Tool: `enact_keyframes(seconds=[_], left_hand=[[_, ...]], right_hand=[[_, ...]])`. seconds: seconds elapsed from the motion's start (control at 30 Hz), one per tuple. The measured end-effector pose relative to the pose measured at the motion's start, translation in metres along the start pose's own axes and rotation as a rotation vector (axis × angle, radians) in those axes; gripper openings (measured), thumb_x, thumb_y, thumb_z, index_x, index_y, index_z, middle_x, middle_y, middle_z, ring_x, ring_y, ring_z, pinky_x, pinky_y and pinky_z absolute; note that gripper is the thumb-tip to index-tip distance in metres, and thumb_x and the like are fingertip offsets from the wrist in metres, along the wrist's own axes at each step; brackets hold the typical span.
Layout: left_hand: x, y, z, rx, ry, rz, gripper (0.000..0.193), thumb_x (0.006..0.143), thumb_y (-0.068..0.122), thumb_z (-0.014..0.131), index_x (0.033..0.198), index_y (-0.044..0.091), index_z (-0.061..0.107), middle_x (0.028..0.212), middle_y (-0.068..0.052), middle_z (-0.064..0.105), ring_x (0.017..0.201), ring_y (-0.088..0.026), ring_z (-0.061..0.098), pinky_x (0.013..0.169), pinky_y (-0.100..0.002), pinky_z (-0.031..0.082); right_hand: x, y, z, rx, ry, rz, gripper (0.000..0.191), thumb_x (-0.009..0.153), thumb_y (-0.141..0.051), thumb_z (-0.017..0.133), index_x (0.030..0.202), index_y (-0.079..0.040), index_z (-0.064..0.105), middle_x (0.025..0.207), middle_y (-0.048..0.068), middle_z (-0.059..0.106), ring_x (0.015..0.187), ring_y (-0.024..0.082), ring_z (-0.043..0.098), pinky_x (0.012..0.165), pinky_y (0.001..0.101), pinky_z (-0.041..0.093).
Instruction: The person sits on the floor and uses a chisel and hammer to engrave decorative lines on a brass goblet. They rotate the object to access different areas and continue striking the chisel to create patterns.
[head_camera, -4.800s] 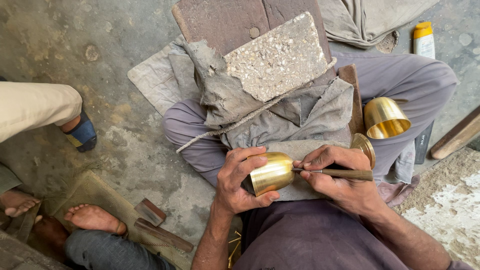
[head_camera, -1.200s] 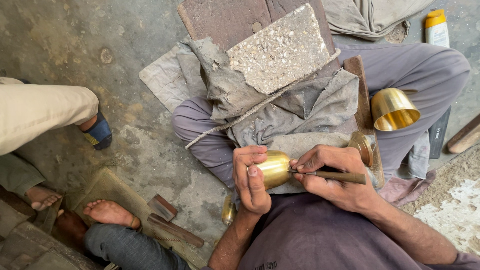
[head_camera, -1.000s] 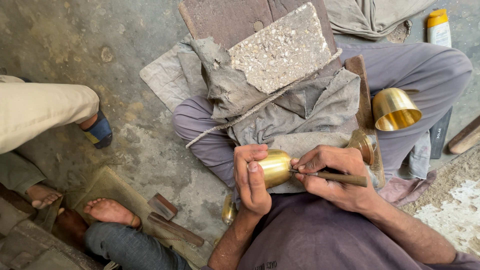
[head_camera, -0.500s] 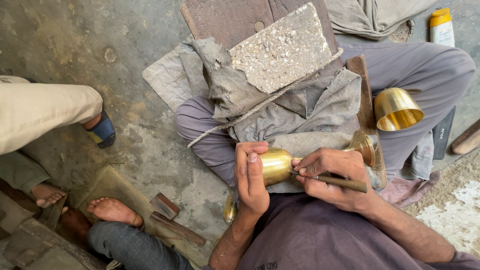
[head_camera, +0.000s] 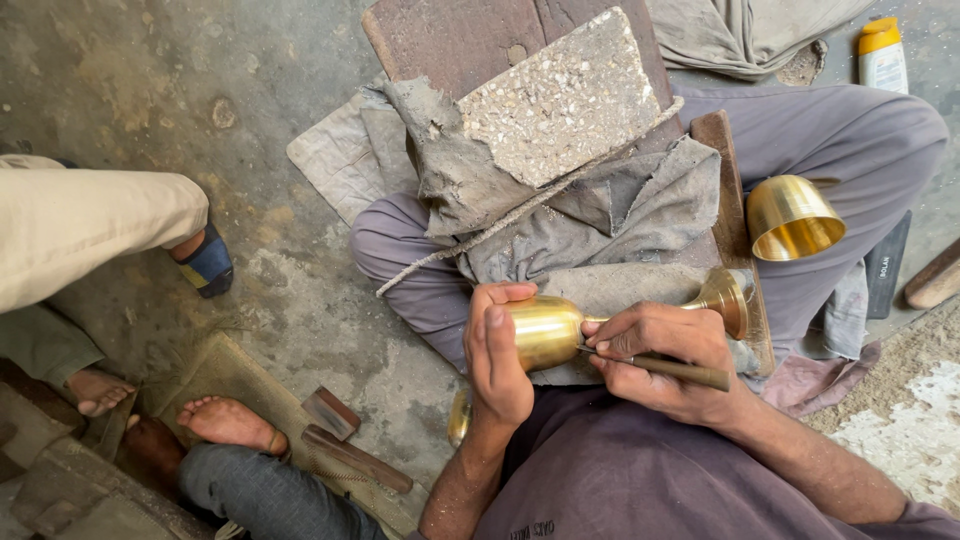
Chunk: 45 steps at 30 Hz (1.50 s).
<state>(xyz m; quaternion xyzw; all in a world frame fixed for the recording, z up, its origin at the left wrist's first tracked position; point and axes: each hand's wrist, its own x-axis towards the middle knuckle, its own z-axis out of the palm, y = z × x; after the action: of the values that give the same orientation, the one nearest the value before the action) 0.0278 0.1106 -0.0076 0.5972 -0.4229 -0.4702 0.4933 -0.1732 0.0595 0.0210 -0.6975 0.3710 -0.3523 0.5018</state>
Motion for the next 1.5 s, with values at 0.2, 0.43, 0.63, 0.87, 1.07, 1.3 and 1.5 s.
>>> enact_keyframes(seconds=[0.2, 0.43, 0.63, 0.87, 1.07, 1.3, 1.5], left_hand=[[-0.005, -0.035, -0.008, 0.164, -0.057, 0.591, 0.061, 0.108, 0.063, 0.036, 0.133, 0.008, 0.043, 0.150, -0.021, 0.039, 0.140, -0.040, 0.047, 0.125, -0.058, 0.042], [-0.003, -0.059, -0.015, 0.518, 0.028, 0.837, 0.051, 0.107, 0.059, 0.039, 0.126, 0.012, 0.045, 0.128, -0.013, 0.054, 0.117, -0.029, 0.059, 0.105, -0.054, 0.051], [-0.003, -0.053, -0.008, 0.430, 0.068, 0.731, 0.047, 0.109, 0.053, 0.036, 0.120, 0.009, 0.048, 0.120, -0.017, 0.057, 0.108, -0.030, 0.059, 0.099, -0.056, 0.050], [-0.004, -0.054, -0.007, 0.371, 0.057, 0.650, 0.048, 0.110, 0.052, 0.038, 0.121, 0.006, 0.047, 0.120, -0.020, 0.056, 0.107, -0.032, 0.058, 0.097, -0.054, 0.051], [-0.006, -0.051, -0.006, 0.353, 0.071, 0.608, 0.045, 0.109, 0.047, 0.041, 0.119, 0.004, 0.050, 0.118, -0.020, 0.058, 0.105, -0.032, 0.057, 0.091, -0.051, 0.050], [-0.009, -0.053, -0.003, 0.327, 0.074, 0.541, 0.045, 0.110, 0.044, 0.040, 0.118, 0.001, 0.051, 0.115, -0.021, 0.058, 0.106, -0.030, 0.058, 0.087, -0.045, 0.052], [-0.011, -0.052, -0.005, 0.319, 0.062, 0.491, 0.045, 0.109, 0.041, 0.041, 0.118, -0.002, 0.051, 0.113, -0.022, 0.059, 0.107, -0.032, 0.060, 0.088, -0.043, 0.055]], right_hand=[[-0.003, 0.005, -0.001, 0.181, 0.028, 0.165, 0.009, 0.081, -0.002, 0.072, 0.090, 0.001, 0.070, 0.093, 0.014, 0.078, 0.075, 0.015, 0.080, 0.066, 0.0251, 0.065], [0.001, 0.000, -0.003, 0.172, -0.008, 0.236, 0.011, 0.079, 0.000, 0.073, 0.089, 0.001, 0.068, 0.091, 0.014, 0.079, 0.079, 0.018, 0.081, 0.069, 0.0277, 0.065], [0.009, -0.002, -0.003, 0.198, -0.012, 0.285, 0.010, 0.080, 0.000, 0.072, 0.089, 0.002, 0.068, 0.092, 0.015, 0.080, 0.085, 0.020, 0.081, 0.073, 0.0297, 0.065], [0.015, -0.001, -0.007, 0.220, -0.068, 0.302, 0.011, 0.079, 0.000, 0.071, 0.089, 0.002, 0.069, 0.091, 0.015, 0.080, 0.082, 0.020, 0.081, 0.072, 0.0291, 0.065], [0.015, 0.000, -0.006, 0.167, -0.071, 0.225, 0.010, 0.078, 0.001, 0.073, 0.086, 0.002, 0.066, 0.086, 0.014, 0.077, 0.084, 0.020, 0.082, 0.071, 0.0291, 0.065], [0.012, 0.003, -0.006, 0.154, -0.077, 0.159, 0.009, 0.080, 0.000, 0.075, 0.085, 0.000, 0.068, 0.088, 0.013, 0.077, 0.080, 0.017, 0.081, 0.069, 0.0268, 0.064], [0.010, 0.003, -0.003, 0.115, -0.074, 0.135, 0.009, 0.078, 0.000, 0.076, 0.084, -0.001, 0.069, 0.088, 0.012, 0.078, 0.075, 0.015, 0.080, 0.066, 0.0251, 0.064]])
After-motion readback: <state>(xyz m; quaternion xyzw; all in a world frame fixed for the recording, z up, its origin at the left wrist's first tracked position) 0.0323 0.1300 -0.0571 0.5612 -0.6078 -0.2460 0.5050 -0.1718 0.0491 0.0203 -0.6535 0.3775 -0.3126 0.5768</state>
